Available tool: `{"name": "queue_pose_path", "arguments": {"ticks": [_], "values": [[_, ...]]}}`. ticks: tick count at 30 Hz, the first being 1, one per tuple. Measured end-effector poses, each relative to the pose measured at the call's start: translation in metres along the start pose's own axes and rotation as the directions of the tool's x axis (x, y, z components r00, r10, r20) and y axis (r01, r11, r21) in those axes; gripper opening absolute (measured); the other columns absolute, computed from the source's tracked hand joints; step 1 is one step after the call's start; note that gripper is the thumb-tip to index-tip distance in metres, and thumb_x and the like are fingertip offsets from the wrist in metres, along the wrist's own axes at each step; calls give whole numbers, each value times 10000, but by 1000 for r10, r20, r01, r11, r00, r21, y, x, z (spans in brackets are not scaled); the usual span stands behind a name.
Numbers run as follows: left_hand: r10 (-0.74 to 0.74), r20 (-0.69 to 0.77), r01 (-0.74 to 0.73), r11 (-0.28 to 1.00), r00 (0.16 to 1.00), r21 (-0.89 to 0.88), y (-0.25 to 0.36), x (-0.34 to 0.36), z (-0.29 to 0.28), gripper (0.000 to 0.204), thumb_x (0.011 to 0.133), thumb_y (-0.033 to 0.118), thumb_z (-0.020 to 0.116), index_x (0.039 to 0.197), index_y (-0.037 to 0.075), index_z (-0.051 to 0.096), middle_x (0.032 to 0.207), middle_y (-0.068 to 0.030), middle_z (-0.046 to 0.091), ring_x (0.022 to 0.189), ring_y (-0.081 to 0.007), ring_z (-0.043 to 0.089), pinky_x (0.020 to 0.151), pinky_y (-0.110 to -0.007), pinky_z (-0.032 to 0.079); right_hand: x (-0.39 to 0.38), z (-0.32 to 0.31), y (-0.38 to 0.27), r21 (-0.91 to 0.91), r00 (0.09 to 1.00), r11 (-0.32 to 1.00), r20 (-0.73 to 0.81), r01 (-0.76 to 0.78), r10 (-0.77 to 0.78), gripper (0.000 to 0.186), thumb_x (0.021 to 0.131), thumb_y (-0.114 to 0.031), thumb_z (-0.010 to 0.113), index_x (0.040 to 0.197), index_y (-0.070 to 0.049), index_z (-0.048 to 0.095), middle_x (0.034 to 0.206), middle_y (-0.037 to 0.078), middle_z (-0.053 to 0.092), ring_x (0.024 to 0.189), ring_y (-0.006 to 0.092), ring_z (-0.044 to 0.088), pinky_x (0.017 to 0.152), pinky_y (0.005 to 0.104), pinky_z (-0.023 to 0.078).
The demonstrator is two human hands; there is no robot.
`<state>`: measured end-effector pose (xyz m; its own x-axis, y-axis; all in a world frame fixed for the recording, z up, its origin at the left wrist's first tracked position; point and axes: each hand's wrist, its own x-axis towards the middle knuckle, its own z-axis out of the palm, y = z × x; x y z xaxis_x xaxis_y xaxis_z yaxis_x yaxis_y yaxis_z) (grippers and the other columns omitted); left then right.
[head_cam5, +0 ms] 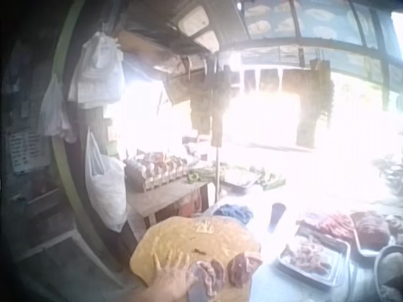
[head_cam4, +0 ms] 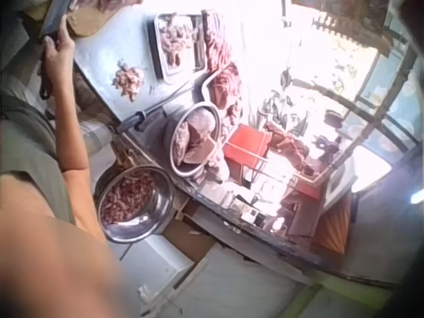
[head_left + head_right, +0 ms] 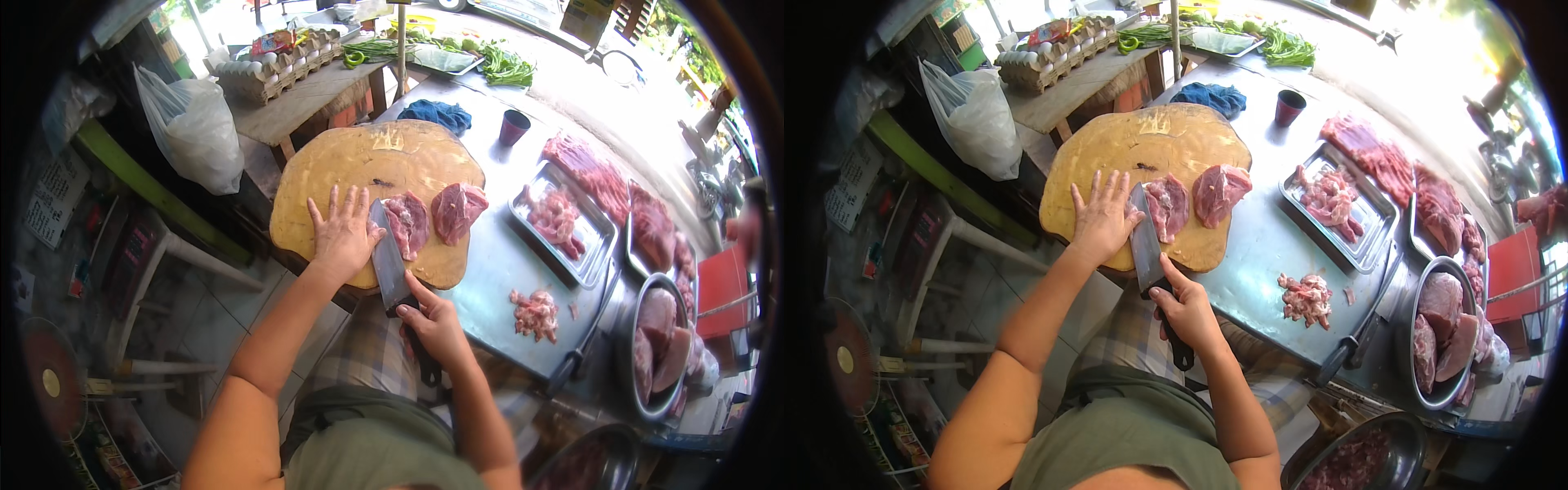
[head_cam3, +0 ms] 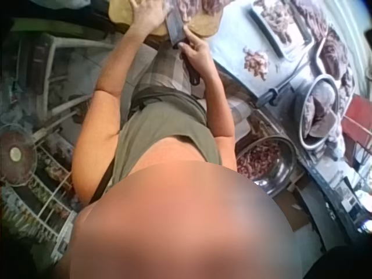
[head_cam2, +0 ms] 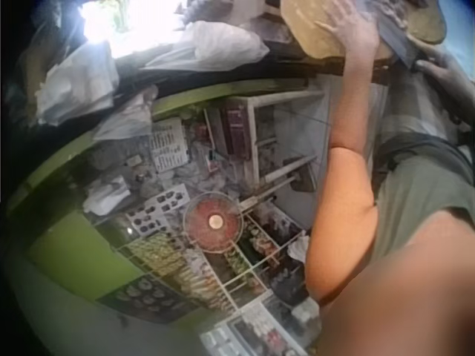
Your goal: The person uses a cleaver to slice raw meat on a wooden cutting board. They repeatedly cut the meat into smaller pieces and transfer them to metal trays and bowls on the counter.
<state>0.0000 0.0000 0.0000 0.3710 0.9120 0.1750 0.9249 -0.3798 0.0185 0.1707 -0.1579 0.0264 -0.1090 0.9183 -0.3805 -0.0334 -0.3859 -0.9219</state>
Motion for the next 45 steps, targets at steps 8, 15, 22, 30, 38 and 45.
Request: {"name": "queue_pose_path", "arguments": {"ticks": [8, 15, 22, 30, 38, 45], "values": [[-164, 42, 169, 932, 986, -321, -8, -3, -10, 212, 848, 214, 727, 986, 74, 647, 1186, -103, 613, 1248, -332, 529, 1120, -664, 297, -13, 34, -24, -881, 933, 429, 38, 201, -357, 718, 866, -69, 635, 1536, 30, 397, 802, 205, 693, 717, 362, 707, 644, 457, 568], [-176, -229, 64, 902, 957, -427, -30, -7, 12, 184, 813, 122, 691, 986, 69, 655, 1189, -105, 634, 1197, -329, 559, 1065, -544, 346, -22, 61, -30, -963, 893, 202, 74, 180, -444, 737, 812, -32, 642, 1523, 8, 455, 747, 133, 613, 548, 267, 643, 511, 378, 542], [-251, -179, 86, 774, 951, -628, -30, -13, 2, 131, 858, 72, 662, 989, 61, 655, 1075, -147, 659, 1071, -354, 609, 960, -484, 432, -38, 47, -34, -854, 848, 445, -10, 268, -530, 705, 874, -60, 644, 1550, -75, 445, 761, 145, 607, 602, 334, 649, 560, 448, 540], [-4, -177, -101, 811, 984, -576, -4, -13, -8, 72, 836, 39, 713, 885, 9, 670, 977, -184, 652, 991, -377, 615, 907, -459, 497, -35, 13, -39, -727, 896, 670, -184, 153, -404, 709, 901, -83, 660, 1560, -51, 403, 879, 241, 694, 796, 427, 692, 726, 502, 549], [-144, -25, 50, 492, 989, -869, -18, -8, -6, 52, 848, -23, 699, 862, -40, 652, 770, -156, 677, 774, -278, 718, 701, -362, 546, -31, 26, -27, -693, 931, 687, -63, 220, -361, 655, 912, -89, 653, 1528, -38, 436, 874, 261, 696, 815, 451, 687, 739, 516, 542], [-71, -96, -19, 702, 993, -712, -13, 2, -14, 71, 781, -11, 682, 840, -34, 650, 785, -210, 685, 772, -391, 690, 719, -446, 537, -27, 32, -29, -840, 923, 510, -29, 186, -385, 604, 925, -107, 624, 1503, -24, 467, 814, 213, 688, 730, 389, 699, 671, 496, 560]]}}
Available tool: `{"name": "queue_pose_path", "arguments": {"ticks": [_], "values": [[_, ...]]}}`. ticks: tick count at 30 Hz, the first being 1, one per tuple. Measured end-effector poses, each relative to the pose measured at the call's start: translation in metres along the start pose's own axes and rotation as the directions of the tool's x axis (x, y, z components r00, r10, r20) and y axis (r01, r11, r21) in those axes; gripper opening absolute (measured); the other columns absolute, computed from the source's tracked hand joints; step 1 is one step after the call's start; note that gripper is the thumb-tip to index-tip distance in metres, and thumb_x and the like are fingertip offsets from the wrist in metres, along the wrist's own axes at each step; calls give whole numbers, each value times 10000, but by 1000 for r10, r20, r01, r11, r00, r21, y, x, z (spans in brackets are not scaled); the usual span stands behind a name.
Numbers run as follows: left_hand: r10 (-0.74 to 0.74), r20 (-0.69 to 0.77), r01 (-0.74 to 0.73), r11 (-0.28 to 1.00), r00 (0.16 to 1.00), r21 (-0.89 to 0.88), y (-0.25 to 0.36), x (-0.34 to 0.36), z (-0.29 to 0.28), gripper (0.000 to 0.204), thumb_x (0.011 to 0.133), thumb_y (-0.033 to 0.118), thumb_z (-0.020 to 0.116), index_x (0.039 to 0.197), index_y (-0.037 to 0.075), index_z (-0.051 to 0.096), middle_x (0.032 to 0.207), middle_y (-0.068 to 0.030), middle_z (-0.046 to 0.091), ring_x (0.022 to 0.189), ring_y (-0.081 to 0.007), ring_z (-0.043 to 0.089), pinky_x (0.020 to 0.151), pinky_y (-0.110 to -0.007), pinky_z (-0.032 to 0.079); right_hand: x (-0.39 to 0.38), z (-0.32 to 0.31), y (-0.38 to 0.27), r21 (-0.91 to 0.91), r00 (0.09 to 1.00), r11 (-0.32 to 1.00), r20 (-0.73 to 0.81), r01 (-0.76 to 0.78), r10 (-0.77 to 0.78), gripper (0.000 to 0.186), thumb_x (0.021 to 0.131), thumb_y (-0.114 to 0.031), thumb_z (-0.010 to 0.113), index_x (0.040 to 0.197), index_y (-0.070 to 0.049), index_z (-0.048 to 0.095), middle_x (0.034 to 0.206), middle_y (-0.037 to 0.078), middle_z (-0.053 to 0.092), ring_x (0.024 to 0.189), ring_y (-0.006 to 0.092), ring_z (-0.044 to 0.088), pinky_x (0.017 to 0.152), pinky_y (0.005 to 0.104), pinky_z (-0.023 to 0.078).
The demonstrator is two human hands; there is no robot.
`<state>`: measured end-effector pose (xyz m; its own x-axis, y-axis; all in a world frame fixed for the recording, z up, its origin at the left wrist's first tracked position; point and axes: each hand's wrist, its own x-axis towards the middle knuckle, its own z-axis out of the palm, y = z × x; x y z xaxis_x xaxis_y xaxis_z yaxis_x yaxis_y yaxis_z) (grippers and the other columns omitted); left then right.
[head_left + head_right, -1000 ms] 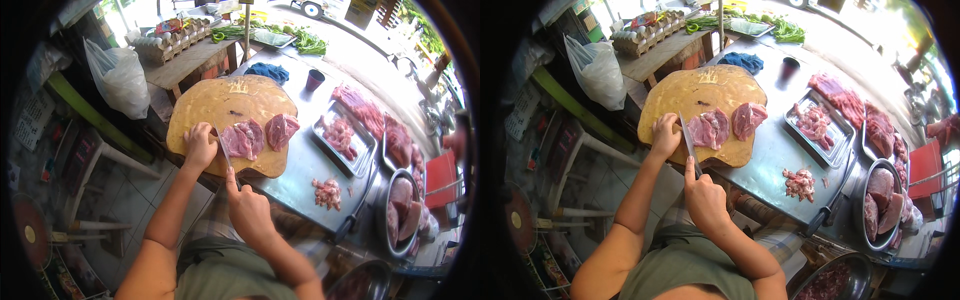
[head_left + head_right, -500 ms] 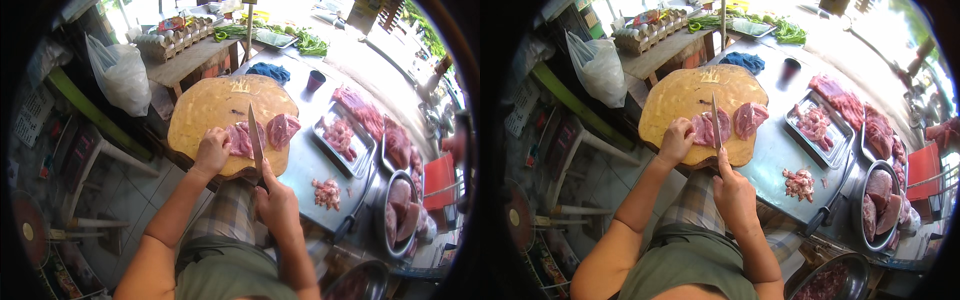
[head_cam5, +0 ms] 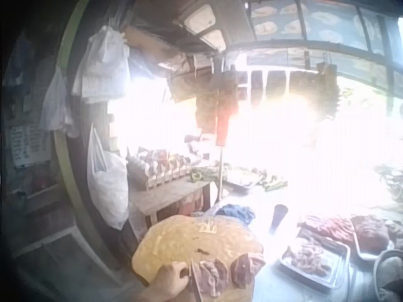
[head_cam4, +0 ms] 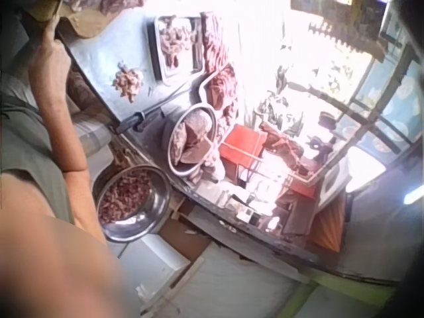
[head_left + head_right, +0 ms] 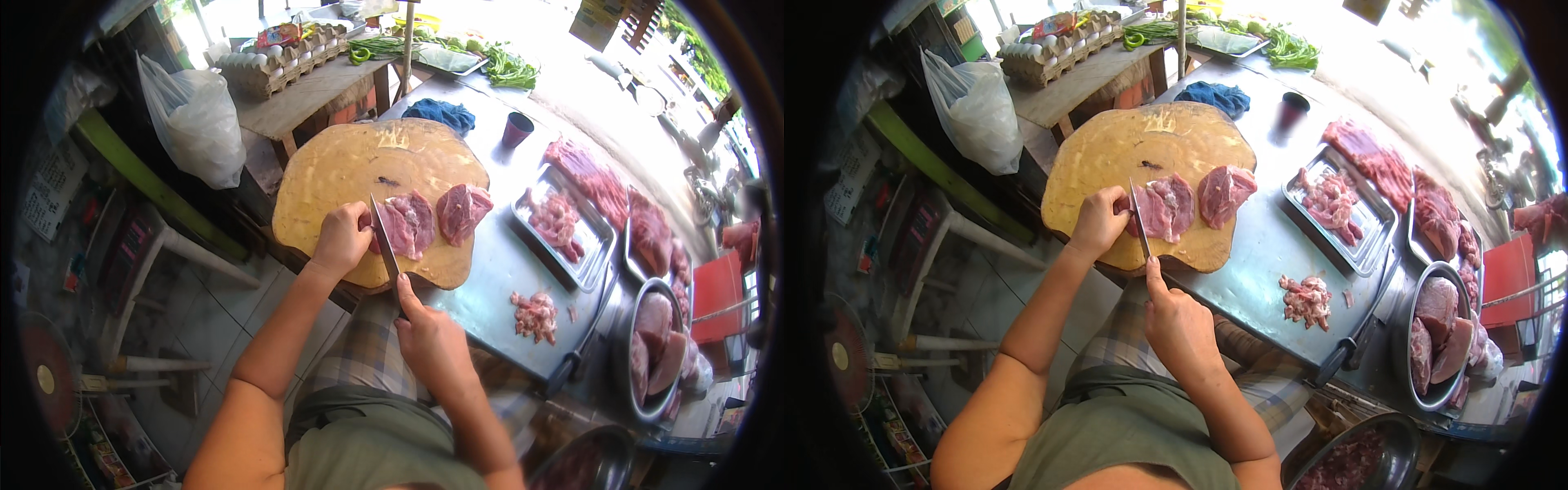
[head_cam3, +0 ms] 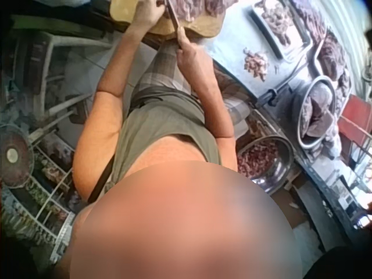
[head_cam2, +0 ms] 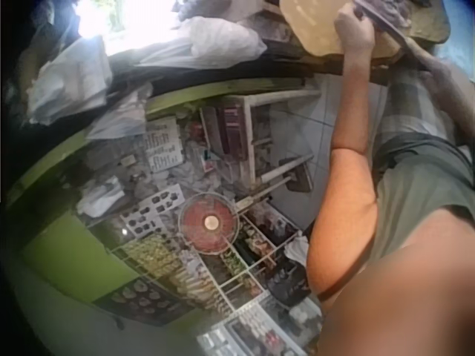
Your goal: The person uses a cleaver to slice raw meat on a wooden cutting board. They repeatedly cut the meat into smaller pieces and transfer them to metal trays and bowls on the counter.
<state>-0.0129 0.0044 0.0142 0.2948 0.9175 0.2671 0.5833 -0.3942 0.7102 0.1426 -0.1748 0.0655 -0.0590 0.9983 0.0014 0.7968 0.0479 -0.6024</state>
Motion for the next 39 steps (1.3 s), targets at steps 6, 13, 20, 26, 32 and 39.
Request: {"name": "queue_pose_path", "arguments": {"ticks": [6, 13, 20, 26, 32, 39], "values": [[6, 33, -7, 1000, 999, 12, -2, 3, -1, 77, 766, -1, 675, 838, -24, 661, 781, -212, 682, 777, -395, 688, 733, -449, 537, 7, -9, 2, -96, 998, 995, 48, 37, -32, 633, 888, -63, 601, 1503, 0, 461, 782, 193, 676, 710, 378, 695, 643, 481, 552], [-72, 70, 73, 997, 995, -12, -3, 6, 2, 82, 762, 12, 667, 832, -26, 652, 782, -220, 679, 779, -407, 683, 737, -462, 537, 50, 20, 5, -84, 999, 996, 14, 37, -36, 686, 850, -20, 544, 1517, 62, 411, 786, 205, 677, 760, 395, 690, 672, 483, 543], [-132, 110, 123, 989, 985, 88, -10, 2, -8, 96, 764, 4, 681, 839, -32, 633, 814, -208, 661, 773, -372, 668, 705, -428, 528, 19, 0, 9, 5, 999, 1000, 32, 20, -20, 670, 881, -63, 602, 1525, 3, 428, 831, 244, 686, 769, 416, 689, 700, 509, 544], [241, -25, -241, 970, 970, 25, 1, 3, 2, 76, 804, -29, 661, 874, 0, 648, 952, -182, 645, 972, -378, 613, 864, -462, 504, 1, -18, 11, 24, 998, 998, -21, -62, 63, 605, 914, -98, 635, 1498, -41, 486, 800, 242, 678, 733, 413, 683, 685, 516, 541], [342, 118, -350, 935, 932, 60, 4, 13, 5, 96, 795, -33, 665, 887, -23, 639, 945, -193, 652, 979, -392, 613, 864, -459, 504, 2, -14, 13, -37, 1000, 999, -27, -4, 3, 595, 910, -76, 614, 1490, -27, 489, 776, 228, 678, 726, 405, 683, 667, 517, 535], [375, 156, -387, 920, 914, 57, -4, 15, 7, 62, 815, 16, 669, 855, -17, 635, 882, -184, 641, 937, -394, 604, 835, -465, 502, 49, 5, 20, -33, 999, 999, -48, -4, 3, 608, 883, -55, 616, 1480, -38, 505, 804, 243, 685, 770, 425, 682, 702, 525, 526]]}}
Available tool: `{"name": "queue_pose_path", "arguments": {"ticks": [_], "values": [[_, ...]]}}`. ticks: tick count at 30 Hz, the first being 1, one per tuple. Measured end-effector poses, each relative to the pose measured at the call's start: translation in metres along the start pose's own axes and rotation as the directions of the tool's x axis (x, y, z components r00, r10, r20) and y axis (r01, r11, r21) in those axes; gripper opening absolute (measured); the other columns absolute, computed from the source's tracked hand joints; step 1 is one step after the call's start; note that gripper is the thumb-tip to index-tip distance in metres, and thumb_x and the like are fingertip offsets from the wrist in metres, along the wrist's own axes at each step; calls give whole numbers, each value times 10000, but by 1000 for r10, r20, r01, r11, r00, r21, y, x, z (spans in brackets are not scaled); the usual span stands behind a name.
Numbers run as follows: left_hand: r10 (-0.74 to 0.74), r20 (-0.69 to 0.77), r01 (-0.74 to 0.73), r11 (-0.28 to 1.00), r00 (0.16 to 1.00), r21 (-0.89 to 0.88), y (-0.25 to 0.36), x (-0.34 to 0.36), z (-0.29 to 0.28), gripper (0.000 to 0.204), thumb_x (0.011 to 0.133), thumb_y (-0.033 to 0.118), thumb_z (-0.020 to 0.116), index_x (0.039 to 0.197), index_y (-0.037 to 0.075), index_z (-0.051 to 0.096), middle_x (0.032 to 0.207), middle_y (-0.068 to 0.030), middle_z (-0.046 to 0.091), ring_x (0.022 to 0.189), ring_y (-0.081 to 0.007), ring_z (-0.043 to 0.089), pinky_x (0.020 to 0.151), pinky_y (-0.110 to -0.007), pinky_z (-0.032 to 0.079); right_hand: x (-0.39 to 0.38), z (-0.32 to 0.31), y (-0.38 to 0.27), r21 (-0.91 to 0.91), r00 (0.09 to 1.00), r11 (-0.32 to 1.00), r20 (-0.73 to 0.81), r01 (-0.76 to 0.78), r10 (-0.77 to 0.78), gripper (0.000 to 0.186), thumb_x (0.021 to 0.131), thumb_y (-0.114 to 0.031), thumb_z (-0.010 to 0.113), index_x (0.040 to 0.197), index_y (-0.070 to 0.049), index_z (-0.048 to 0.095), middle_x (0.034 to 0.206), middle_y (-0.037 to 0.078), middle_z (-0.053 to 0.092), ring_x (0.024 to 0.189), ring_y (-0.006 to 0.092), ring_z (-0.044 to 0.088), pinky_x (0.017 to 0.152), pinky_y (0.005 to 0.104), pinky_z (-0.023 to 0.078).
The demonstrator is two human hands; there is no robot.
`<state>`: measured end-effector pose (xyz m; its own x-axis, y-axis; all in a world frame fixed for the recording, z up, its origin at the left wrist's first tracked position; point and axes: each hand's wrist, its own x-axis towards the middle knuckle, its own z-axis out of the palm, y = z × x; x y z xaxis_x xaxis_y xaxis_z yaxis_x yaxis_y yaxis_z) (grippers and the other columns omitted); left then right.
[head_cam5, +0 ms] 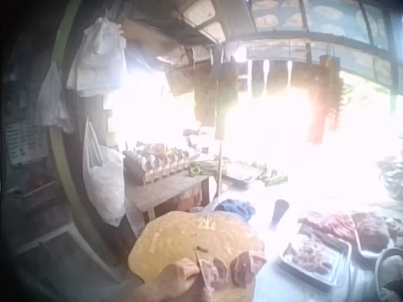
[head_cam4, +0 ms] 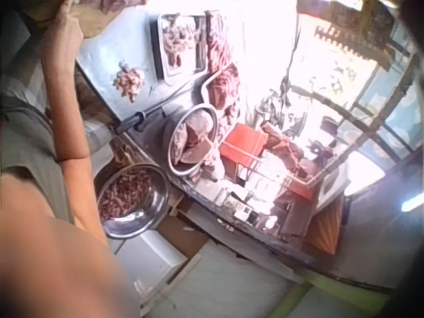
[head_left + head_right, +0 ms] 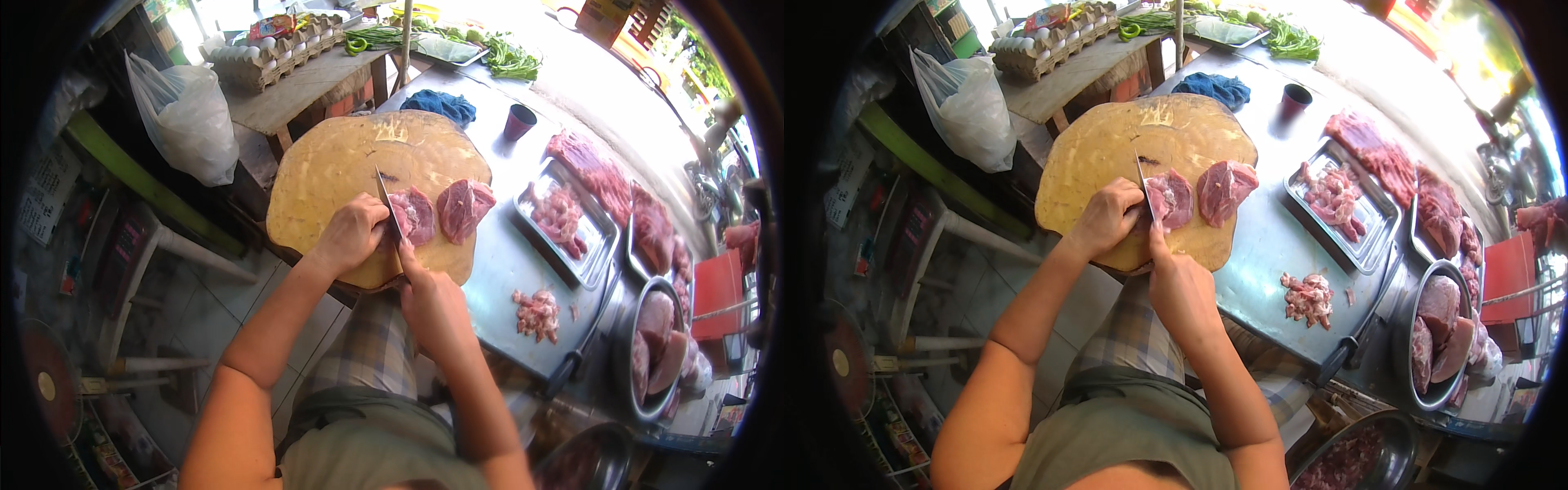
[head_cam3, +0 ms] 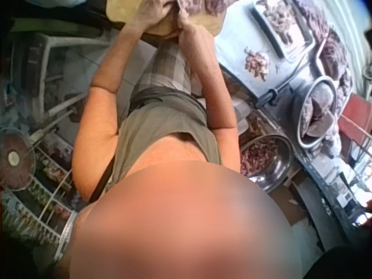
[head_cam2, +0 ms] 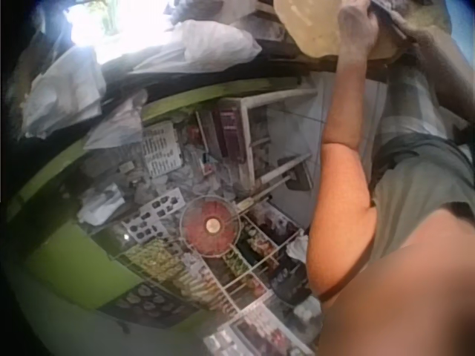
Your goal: The person uses a cleaver to slice raw meat on a wooden cutting board. They repeatedly cut the meat into smaller pieces and transfer them to metal trays and bowls on the counter.
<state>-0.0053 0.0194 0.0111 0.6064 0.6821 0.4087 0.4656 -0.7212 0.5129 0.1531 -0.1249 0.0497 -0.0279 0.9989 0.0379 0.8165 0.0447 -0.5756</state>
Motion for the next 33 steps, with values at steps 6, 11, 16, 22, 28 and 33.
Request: {"name": "queue_pose_path", "arguments": {"ticks": [6, 11, 16, 22, 28, 33], "values": [[-14, 74, 1, 987, 997, 162, 0, -11, -14, 59, 824, 53, 657, 808, 5, 626, 898, -149, 650, 904, -359, 601, 842, -457, 511, 19, 9, 0, 24, 998, 998, -5, -57, 57, 600, 875, -52, 617, 1470, -76, 536, 847, 260, 693, 823, 442, 681, 752, 522, 532], [-154, 100, 140, 981, 983, 132, -4, -13, -34, 36, 826, 34, 648, 847, 5, 649, 971, -152, 652, 966, -354, 612, 873, -452, 517, -46, -27, 3, 137, 995, 988, 75, -69, 60, 593, 897, -62, 616, 1482, -68, 522, 848, 261, 691, 811, 430, 692, 730, 510, 540], [127, -60, -131, 989, 990, -67, 15, 6, -7, 93, 840, 5, 635, 922, -13, 674, 1092, -169, 660, 1089, -356, 623, 941, -435, 513, -58, -55, 7, 214, 987, 965, 1, -154, 158, 639, 889, -51, 638, 1512, -92, 499, 895, 243, 707, 818, 409, 697, 746, 477, 535], [5, 203, 32, 984, 979, -177, 9, 6, -16, 174, 814, -59, 628, 960, -4, 706, 1116, -152, 712, 1114, -337, 655, 989, -406, 513, -64, -59, 16, 257, 976, 942, 30, -216, 215, 645, 882, -46, 640, 1510, -113, 508, 901, 229, 712, 819, 408, 695, 751, 467, 533], [86, -13, -87, 987, 996, -137, 14, 10, -7, 73, 835, -27, 646, 904, -17, 669, 992, -186, 692, 1049, -377, 641, 921, -443, 520, -54, -37, 17, 151, 990, 978, 47, -142, 136, 660, 872, -88, 671, 1511, -131, 508, 839, 260, 686, 808, 439, 680, 750, 505, 530], [84, 28, -81, 994, 996, -77, 18, 13, 5, 75, 819, -14, 656, 893, -9, 645, 950, -185, 670, 1043, -381, 616, 905, -465, 508, -50, -38, 15, 113, 988, 984, 79, -139, 130, 665, 869, -95, 671, 1511, -122, 501, 823, 279, 680, 801, 463, 669, 746, 530, 520]]}}
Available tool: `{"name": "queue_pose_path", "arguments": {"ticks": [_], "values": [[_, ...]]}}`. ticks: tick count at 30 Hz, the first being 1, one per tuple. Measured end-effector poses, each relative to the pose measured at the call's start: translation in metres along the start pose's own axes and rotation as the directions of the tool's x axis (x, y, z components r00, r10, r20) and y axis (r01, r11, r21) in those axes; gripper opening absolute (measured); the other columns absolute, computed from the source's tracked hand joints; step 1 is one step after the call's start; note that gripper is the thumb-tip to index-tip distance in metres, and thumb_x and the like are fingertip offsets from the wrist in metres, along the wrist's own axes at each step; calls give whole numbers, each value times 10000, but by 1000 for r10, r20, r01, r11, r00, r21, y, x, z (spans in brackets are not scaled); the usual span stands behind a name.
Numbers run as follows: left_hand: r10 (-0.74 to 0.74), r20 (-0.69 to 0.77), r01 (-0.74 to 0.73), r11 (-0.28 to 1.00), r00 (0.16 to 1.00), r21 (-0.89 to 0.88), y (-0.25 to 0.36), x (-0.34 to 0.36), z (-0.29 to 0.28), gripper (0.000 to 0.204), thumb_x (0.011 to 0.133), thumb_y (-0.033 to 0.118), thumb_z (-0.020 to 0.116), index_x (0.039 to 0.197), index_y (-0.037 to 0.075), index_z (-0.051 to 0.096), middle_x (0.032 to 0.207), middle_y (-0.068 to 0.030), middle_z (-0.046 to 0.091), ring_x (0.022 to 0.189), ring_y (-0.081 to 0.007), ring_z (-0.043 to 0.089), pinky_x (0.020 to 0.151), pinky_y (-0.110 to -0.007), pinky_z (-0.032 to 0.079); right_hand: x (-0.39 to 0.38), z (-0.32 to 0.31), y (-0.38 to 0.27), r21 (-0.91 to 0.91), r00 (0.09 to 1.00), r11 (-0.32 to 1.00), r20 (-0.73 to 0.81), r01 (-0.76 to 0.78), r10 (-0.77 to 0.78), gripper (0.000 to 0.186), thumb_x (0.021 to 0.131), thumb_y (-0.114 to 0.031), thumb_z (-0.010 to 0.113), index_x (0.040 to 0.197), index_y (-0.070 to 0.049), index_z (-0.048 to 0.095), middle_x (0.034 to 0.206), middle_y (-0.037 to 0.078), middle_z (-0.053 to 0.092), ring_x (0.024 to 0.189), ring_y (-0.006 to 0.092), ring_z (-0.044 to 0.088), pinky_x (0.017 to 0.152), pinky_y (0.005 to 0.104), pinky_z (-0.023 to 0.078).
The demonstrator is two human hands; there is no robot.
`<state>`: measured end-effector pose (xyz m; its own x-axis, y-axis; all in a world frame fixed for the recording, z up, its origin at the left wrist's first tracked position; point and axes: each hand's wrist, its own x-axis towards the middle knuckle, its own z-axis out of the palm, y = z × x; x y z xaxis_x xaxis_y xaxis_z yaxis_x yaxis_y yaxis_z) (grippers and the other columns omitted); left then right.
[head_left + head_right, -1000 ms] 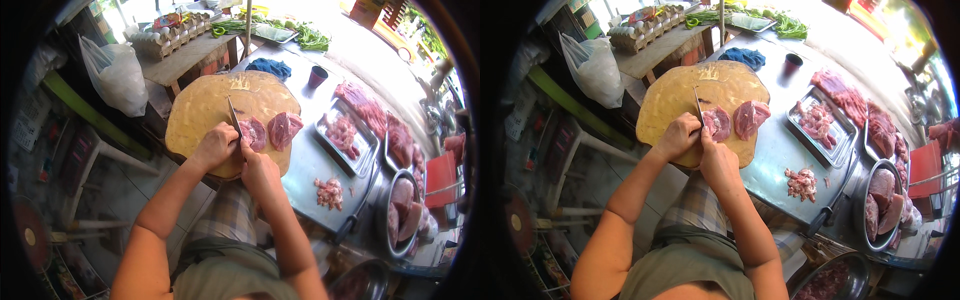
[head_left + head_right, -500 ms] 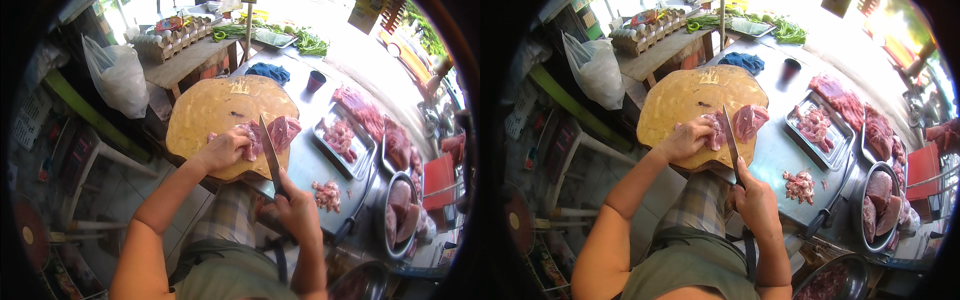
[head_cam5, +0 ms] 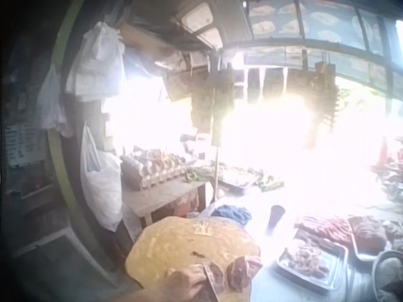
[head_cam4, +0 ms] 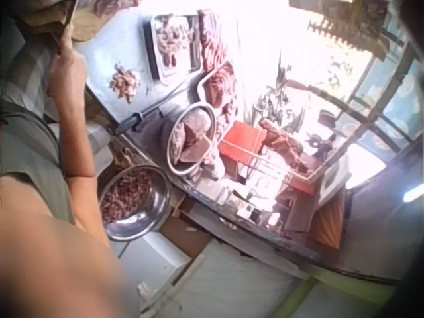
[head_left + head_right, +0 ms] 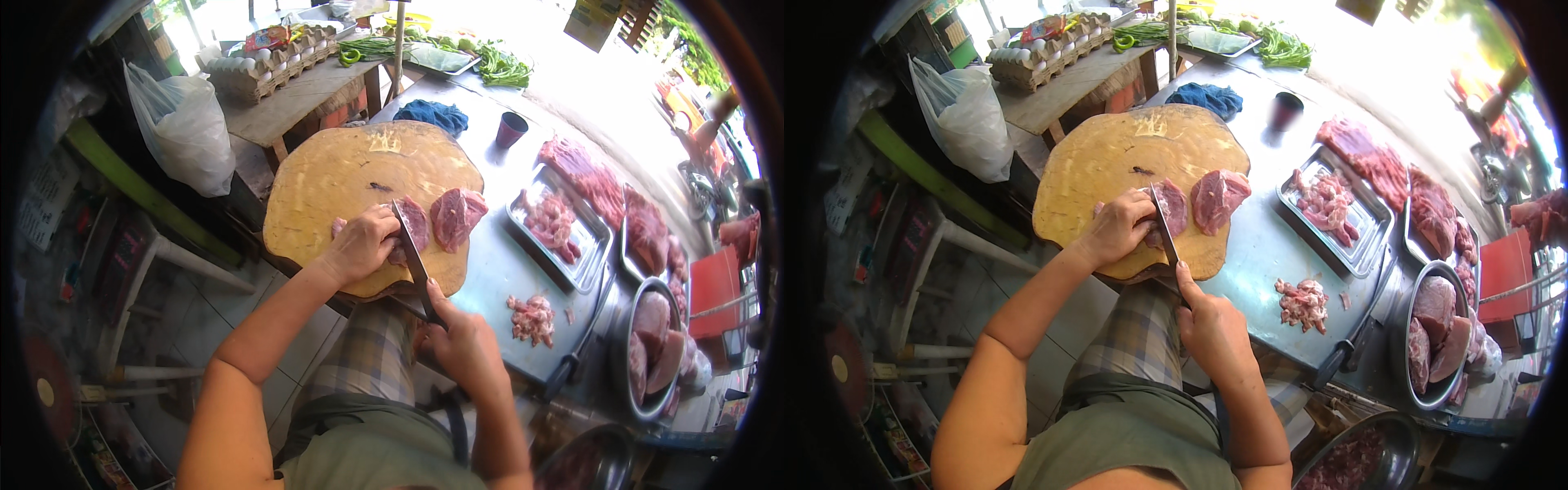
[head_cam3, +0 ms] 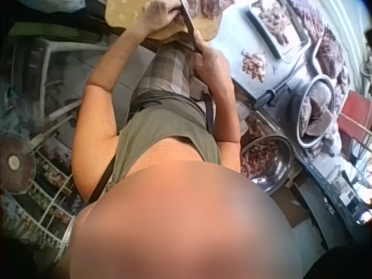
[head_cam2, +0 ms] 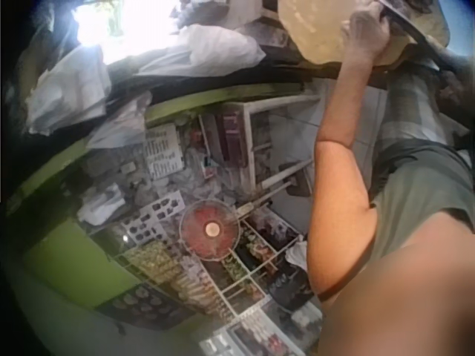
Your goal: The person uses a cleaver to slice raw meat on a wooden cutting board. They repeatedly cut the meat into smaller pieces and transfer them to metal trays and bowls on the counter.
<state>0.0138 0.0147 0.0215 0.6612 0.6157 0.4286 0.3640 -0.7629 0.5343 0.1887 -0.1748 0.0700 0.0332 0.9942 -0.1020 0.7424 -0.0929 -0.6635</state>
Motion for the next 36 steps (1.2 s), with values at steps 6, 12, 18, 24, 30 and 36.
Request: {"name": "queue_pose_path", "arguments": {"ticks": [6, 12, 18, 24, 30, 36], "values": [[10, -23, -10, 1000, 1000, -29, -7, -7, 6, 35, 830, -2, 648, 862, -11, 658, 943, -173, 678, 1017, -380, 616, 893, -460, 510, 49, 18, 8, 92, 1000, 996, 25, 8, -10, 622, 876, -87, 637, 1486, -77, 515, 869, 277, 696, 823, 461, 677, 749, 538, 523], [49, 21, -50, 996, 999, 73, -6, -10, 2, 67, 842, 64, 670, 826, 0, 655, 906, -157, 670, 972, -359, 619, 869, -457, 512, 88, 38, 1, -46, 975, 987, -155, 155, -160, 599, 868, -81, 625, 1461, -79, 539, 853, 263, 700, 824, 451, 686, 749, 531, 538], [-64, 78, 48, 980, 995, 192, -11, -32, -24, 102, 843, 73, 701, 832, -11, 644, 869, -156, 659, 915, -355, 613, 826, -443, 517, 1, 12, 8, -62, 998, 997, -21, 55, -57, 627, 867, -93, 641, 1484, -112, 530, 810, 242, 693, 773, 415, 687, 725, 517, 542], [-296, -5, 294, 952, 955, -85, -4, -32, -25, 100, 836, 13, 676, 876, -2, 586, 948, -183, 621, 930, -367, 619, 811, -460, 511, -15, -9, 7, -42, 998, 997, 32, 57, -56, 653, 878, -106, 654, 1512, -132, 505, 803, 248, 688, 763, 415, 684, 720, 514, 543], [-212, -26, 213, 974, 977, 80, -12, -31, -23, 118, 830, -2, 671, 915, -17, 590, 971, -201, 614, 942, -416, 610, 844, -482, 500, 30, -1, -10, -76, 994, 991, 38, 107, -104, 620, 867, -97, 655, 1476, -102, 533, 822, 238, 704, 806, 417, 701, 728, 513, 548], [-172, -13, 173, 979, 985, 110, -23, -32, -19, 111, 786, -31, 645, 888, -32, 603, 917, -197, 625, 909, -407, 613, 809, -468, 499, 93, 29, -31, -84, 994, 992, -45, 96, -100, 564, 874, -78, 606, 1436, -129, 588, 902, 254, 715, 877, 431, 695, 813, 512, 540]]}}
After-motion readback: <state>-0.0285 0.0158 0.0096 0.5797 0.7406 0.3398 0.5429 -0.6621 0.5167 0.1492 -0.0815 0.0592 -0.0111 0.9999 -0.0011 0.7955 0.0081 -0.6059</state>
